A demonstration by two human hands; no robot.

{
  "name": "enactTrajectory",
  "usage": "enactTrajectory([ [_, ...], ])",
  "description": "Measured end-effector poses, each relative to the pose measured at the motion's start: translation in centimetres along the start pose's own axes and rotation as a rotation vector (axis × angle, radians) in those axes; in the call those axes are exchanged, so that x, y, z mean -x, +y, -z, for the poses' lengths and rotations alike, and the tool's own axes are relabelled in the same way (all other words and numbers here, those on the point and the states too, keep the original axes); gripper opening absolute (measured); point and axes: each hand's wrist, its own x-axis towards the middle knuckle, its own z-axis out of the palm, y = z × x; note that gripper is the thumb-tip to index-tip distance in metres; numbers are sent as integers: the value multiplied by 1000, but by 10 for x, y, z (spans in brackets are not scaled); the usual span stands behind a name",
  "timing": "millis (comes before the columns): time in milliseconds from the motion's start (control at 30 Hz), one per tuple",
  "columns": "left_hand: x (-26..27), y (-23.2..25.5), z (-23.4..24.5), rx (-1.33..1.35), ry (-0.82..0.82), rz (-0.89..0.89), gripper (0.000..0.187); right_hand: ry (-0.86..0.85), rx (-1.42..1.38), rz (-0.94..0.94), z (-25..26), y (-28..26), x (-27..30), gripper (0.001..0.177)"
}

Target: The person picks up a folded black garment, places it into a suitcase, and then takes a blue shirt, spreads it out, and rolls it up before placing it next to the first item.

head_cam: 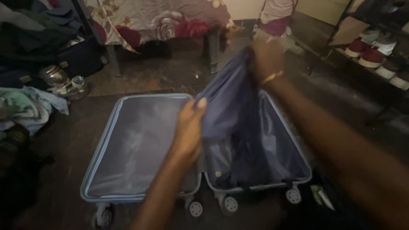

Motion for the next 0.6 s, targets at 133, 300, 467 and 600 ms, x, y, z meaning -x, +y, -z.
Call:
enactTrajectory([
  [133, 38, -11, 84, -237, 193, 159, 55, 127, -289, 225, -35, -88, 65, 16],
  [300, 47, -43, 197, -487, 413, 158, 46, 58, -428, 382, -42, -160, 101, 33],
  [467, 42, -70, 268, -852, 481, -143, 40, -102, -499, 325, -55, -186, 105, 37],
  [600, 34, -80, 302, -1040, 550, -125, 38, -43, -589, 279, -60, -193, 107, 43],
])
